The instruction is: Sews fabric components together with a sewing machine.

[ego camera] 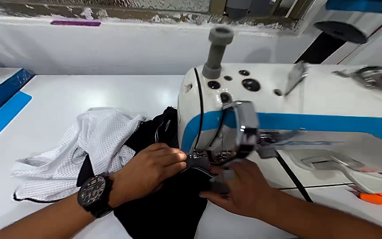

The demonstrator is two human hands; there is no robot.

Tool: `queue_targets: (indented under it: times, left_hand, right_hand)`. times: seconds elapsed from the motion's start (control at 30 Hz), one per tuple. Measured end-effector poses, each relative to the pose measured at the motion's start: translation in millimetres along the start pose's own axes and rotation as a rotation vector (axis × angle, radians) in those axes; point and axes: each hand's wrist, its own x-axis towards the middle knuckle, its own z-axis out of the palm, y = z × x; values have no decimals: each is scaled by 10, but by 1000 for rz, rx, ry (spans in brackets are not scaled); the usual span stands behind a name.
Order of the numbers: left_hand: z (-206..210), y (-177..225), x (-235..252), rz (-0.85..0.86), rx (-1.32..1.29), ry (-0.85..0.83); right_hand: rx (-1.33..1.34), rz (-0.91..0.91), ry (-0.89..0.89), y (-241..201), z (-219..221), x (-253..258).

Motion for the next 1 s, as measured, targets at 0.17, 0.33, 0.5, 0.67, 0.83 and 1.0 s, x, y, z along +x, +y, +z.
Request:
queue_targets:
  times: [0.17, 0.33, 0.5, 0.67, 0.83, 1.0]
  left_hand:
    - [-8, -117, -34, -182, -384, -11]
    - [-252, 240, -281, -384, -429, -139]
    - [-1018, 545, -294, -652, -522, -178]
    - [-929, 946, 240, -396, -126, -459]
    - [-358, 1720, 610, -393, -30, -580]
    - [-966, 951, -6, -694, -742, -318]
  right_hand:
    - [-13, 157, -75, -528, -11, -47]
    - [64, 399, -175, -1395, -64, -238]
    - [640, 325, -274, -2066, -887, -869]
    - [564, 179, -357, -1864, -1842, -1385]
    - [805, 193, -392, -2387, -1535, -1731]
    - [496, 538, -230, -1706, -1622, -2153]
